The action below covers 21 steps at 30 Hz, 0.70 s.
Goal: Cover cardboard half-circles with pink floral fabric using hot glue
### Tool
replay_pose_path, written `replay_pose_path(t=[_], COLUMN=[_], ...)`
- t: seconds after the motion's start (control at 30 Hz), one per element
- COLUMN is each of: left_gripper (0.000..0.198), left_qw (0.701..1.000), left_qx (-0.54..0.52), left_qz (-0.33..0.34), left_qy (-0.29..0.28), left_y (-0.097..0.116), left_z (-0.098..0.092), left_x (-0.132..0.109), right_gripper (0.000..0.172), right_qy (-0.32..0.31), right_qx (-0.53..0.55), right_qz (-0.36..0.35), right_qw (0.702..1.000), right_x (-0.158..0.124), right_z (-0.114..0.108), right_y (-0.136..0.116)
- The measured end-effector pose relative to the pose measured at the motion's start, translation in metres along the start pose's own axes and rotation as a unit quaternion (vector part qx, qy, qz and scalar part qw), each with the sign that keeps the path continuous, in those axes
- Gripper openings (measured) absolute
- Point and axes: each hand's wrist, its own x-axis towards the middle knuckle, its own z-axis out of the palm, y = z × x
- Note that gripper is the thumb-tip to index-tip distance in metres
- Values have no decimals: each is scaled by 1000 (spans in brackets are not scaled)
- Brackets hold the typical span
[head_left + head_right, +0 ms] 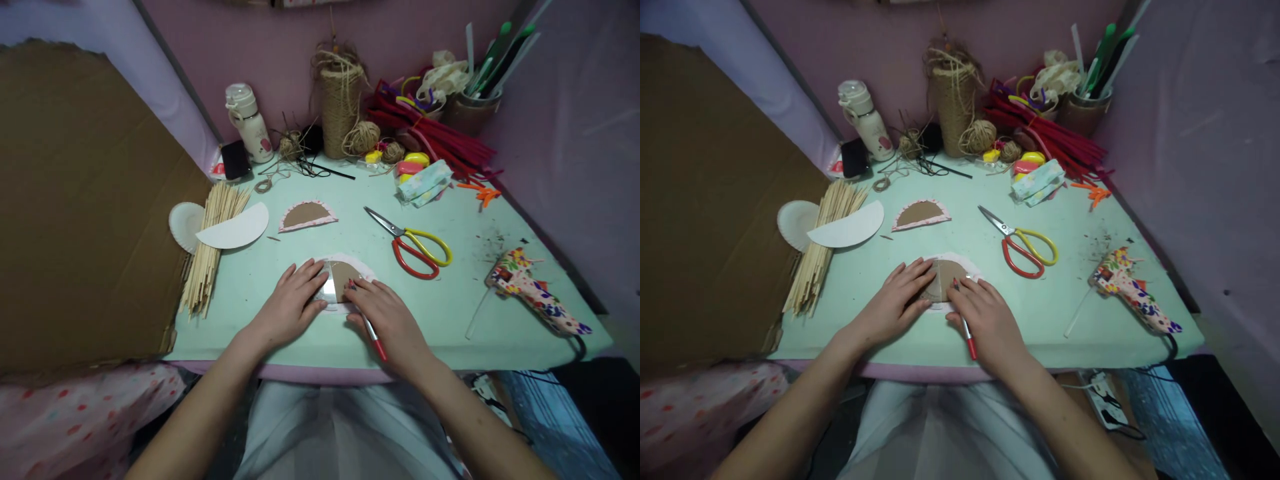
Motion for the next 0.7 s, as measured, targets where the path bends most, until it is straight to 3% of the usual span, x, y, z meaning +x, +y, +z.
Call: replay_pose_path(t=[0.7], left_gripper=[46], left_qw=[999], left_qx=[-14], left_qz=[3], left_qy=[31], left_y=[-4], left_z=[0], left_x=[-3], right_gripper=[30], right_qy=[2], right_qx=[1], right_qz=[10], right_qw=[1000], right_x=[1], right_z=[-1], right_y=[-1])
